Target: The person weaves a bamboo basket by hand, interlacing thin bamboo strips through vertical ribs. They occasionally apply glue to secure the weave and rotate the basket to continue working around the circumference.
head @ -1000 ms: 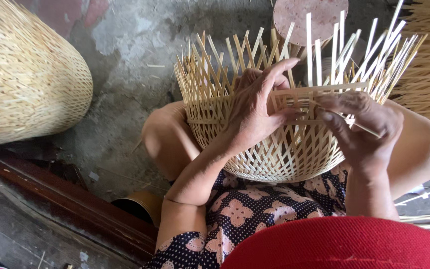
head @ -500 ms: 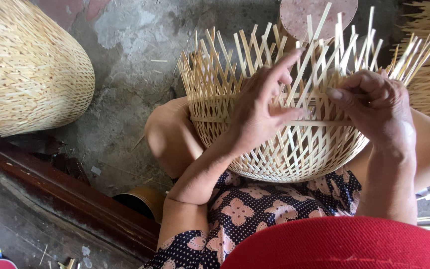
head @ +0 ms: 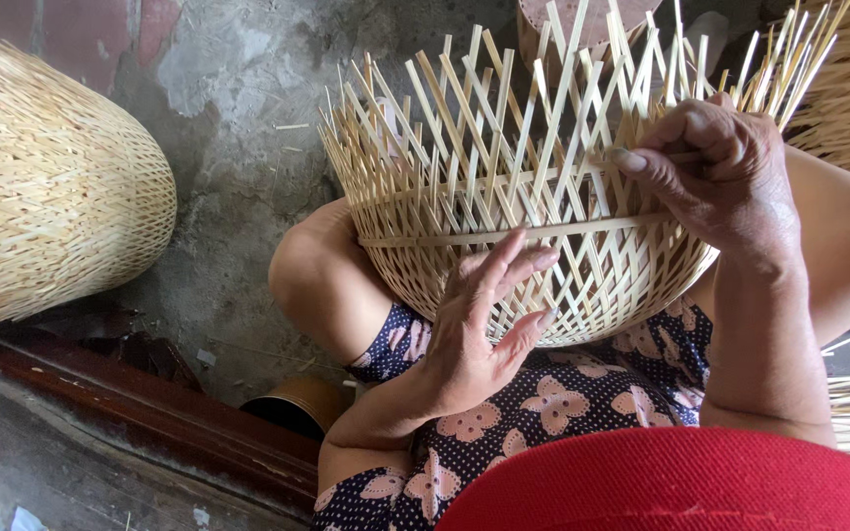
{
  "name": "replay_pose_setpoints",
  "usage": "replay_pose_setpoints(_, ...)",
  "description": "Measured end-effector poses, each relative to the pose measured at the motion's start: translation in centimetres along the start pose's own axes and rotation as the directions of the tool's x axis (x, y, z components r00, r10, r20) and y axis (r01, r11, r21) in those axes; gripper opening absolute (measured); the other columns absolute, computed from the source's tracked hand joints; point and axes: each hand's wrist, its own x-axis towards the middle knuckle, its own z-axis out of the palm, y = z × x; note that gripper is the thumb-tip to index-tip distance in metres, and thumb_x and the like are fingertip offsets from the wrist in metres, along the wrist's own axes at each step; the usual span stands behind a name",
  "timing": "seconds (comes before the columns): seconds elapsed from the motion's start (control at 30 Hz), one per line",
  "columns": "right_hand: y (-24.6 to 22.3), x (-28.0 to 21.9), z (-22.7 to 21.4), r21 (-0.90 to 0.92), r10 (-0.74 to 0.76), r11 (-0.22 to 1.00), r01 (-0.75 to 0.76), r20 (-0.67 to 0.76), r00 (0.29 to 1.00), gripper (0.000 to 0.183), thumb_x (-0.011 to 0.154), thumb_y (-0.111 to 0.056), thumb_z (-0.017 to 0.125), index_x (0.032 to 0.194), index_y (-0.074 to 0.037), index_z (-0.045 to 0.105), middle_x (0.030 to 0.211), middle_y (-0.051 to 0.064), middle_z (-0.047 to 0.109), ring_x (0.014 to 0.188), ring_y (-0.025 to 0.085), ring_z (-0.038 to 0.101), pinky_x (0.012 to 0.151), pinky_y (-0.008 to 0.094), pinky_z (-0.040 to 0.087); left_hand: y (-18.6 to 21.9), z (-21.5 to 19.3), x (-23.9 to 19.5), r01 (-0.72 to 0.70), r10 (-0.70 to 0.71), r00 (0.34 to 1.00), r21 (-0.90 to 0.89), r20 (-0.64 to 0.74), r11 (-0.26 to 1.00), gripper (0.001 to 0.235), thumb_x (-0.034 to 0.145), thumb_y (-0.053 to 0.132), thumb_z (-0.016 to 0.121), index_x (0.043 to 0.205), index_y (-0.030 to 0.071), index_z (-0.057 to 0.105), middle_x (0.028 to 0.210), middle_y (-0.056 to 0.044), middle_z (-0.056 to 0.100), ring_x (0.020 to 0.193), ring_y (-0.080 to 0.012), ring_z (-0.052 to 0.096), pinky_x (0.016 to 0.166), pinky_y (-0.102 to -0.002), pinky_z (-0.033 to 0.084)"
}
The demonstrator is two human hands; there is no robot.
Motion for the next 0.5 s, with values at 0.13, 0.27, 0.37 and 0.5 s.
replay_pose_setpoints(0.13,-0.3,0.2,-0.1,0.134,0.072,0.988,-0.073,0.007,0.997,0.022,0.097,-0.018,0.074,0.081,-0.010,0.061,0.062,-0.006,0.061,0.052,-0.002,0.053,0.045,0.017,0.040,0.5,0.6,0.2,-0.042,0.041,0.999,0.051,0.005,0.998,0.088,0.101,0.012,0.074,0.164,0.007,0.014,0.154,-0.013,0.055,0.142,-0.0222,0.052,0.125,-0.036,0.039)
replay_pose_setpoints(0.27,0.8,-0.3,-0.2,0.120,0.005,0.993,-0.005,-0.002,1.000,0.022,0.103,-0.016,0.077,0.088,-0.008,0.062,0.062,-0.005,0.057,0.051,-0.002,0.047,0.045,0.015,0.035,-0.2,0.7,0.1,-0.040,0.038,0.999,0.036,0.033,0.999,0.085,0.105,0.011,0.072,0.167,0.006,0.014,0.157,-0.007,0.055,0.137,-0.0174,0.055,0.121,-0.032,0.039)
replay_pose_setpoints(0.37,1.3,-0.7,-0.2,-0.010,0.006,1.000,-0.007,-0.026,1.000,0.026,0.104,-0.016,0.080,0.088,-0.006,0.062,0.066,-0.004,0.056,0.055,0.000,0.046,0.049,0.017,0.035,-0.4,0.6,0.0,-0.037,0.037,0.999,0.016,0.015,0.999,0.086,0.102,0.013,0.074,0.165,0.005,0.016,0.153,-0.008,0.057,0.135,-0.0182,0.056,0.117,-0.032,0.040)
replay_pose_setpoints(0.5,1.4,-0.5,-0.1,-0.070,0.011,0.997,-0.014,-0.034,0.999,0.029,0.103,-0.017,0.081,0.084,-0.007,0.062,0.061,-0.004,0.053,0.052,-0.001,0.042,0.046,0.019,0.031,-1.3,0.1,1.8,-0.065,0.079,0.985,0.090,-0.153,0.994,0.075,0.110,0.010,0.073,0.167,0.010,0.024,0.136,-0.002,0.064,0.127,-0.0098,0.064,0.113,-0.028,0.051)
